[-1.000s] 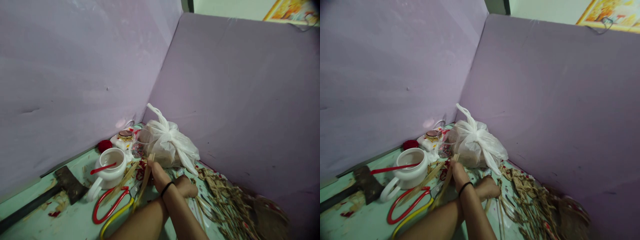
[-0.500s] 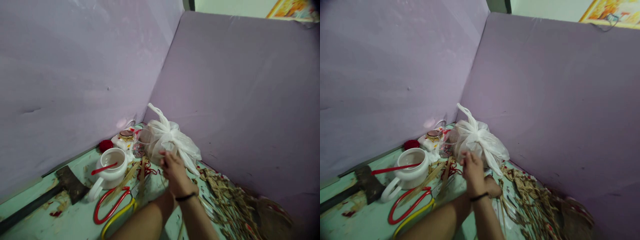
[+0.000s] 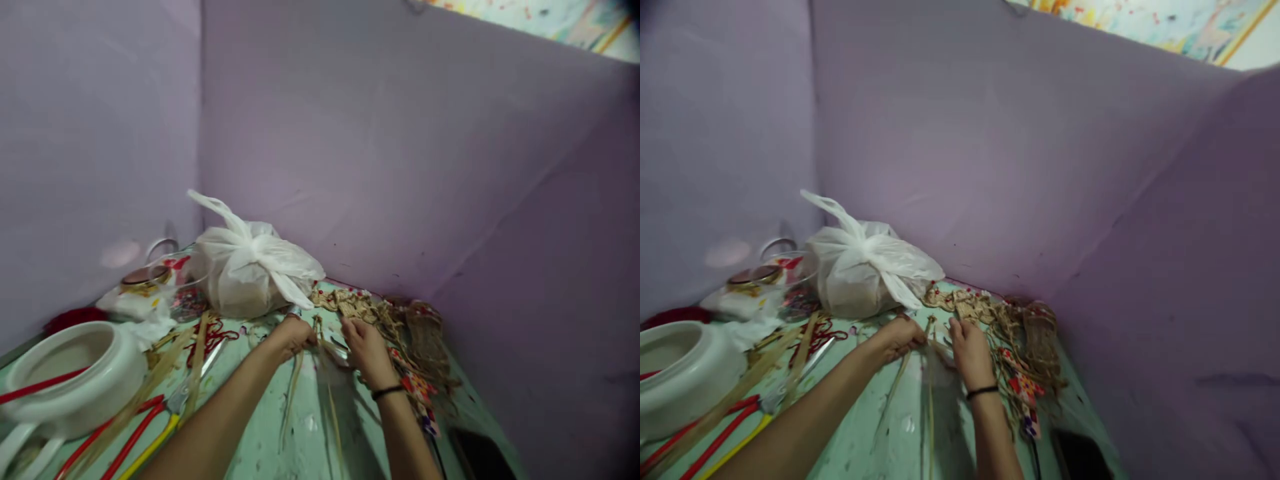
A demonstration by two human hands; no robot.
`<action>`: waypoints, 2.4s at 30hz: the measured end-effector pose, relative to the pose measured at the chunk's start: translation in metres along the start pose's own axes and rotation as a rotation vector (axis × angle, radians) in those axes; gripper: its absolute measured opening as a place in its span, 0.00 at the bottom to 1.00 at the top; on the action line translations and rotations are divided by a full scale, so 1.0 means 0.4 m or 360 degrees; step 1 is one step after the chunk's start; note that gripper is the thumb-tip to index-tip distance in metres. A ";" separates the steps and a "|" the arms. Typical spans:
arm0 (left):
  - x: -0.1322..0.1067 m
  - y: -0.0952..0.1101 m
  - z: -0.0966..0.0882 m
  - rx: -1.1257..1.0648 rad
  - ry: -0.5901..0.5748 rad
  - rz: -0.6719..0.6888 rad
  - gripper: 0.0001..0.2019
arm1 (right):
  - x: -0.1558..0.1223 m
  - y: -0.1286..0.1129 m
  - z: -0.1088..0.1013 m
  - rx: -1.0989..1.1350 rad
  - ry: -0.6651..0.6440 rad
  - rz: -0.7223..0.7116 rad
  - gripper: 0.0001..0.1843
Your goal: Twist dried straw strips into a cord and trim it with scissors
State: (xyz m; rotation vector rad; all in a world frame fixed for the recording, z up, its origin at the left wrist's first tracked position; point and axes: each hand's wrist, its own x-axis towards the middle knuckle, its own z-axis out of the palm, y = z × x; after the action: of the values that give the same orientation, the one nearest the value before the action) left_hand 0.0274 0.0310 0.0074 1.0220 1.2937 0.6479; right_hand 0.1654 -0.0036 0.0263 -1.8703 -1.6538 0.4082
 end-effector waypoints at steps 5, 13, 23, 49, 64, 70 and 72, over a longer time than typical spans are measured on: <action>-0.014 0.014 0.004 0.0092 -0.0046 -0.0074 0.14 | 0.021 0.005 0.036 -0.0417 -0.0133 0.0039 0.21; 0.013 -0.004 -0.015 0.0134 -0.0193 -0.0133 0.11 | 0.022 0.027 0.064 -0.0321 -0.0168 -0.0195 0.11; 0.015 -0.002 -0.019 0.0084 -0.0261 -0.0105 0.11 | 0.016 0.016 0.036 -0.0178 -0.0443 -0.0127 0.16; 0.019 -0.005 -0.011 0.0121 -0.0232 -0.0109 0.06 | 0.023 0.028 0.054 -0.0015 -0.0501 -0.0074 0.13; 0.017 -0.010 0.003 0.0084 -0.0112 -0.0042 0.05 | 0.015 -0.001 0.065 0.0290 -0.0608 0.0215 0.15; 0.027 -0.017 -0.012 0.0051 -0.0191 -0.0025 0.03 | 0.019 0.014 0.097 0.1040 -0.0431 0.0671 0.07; 0.033 -0.020 -0.015 0.0052 -0.0222 0.0003 0.02 | 0.015 0.001 0.102 0.1229 -0.0447 0.0753 0.05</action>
State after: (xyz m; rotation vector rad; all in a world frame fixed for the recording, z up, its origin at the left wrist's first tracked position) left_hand 0.0232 0.0402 -0.0057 1.0763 1.1846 0.5489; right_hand 0.1425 0.0117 -0.0045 -1.6024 -0.9505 1.3407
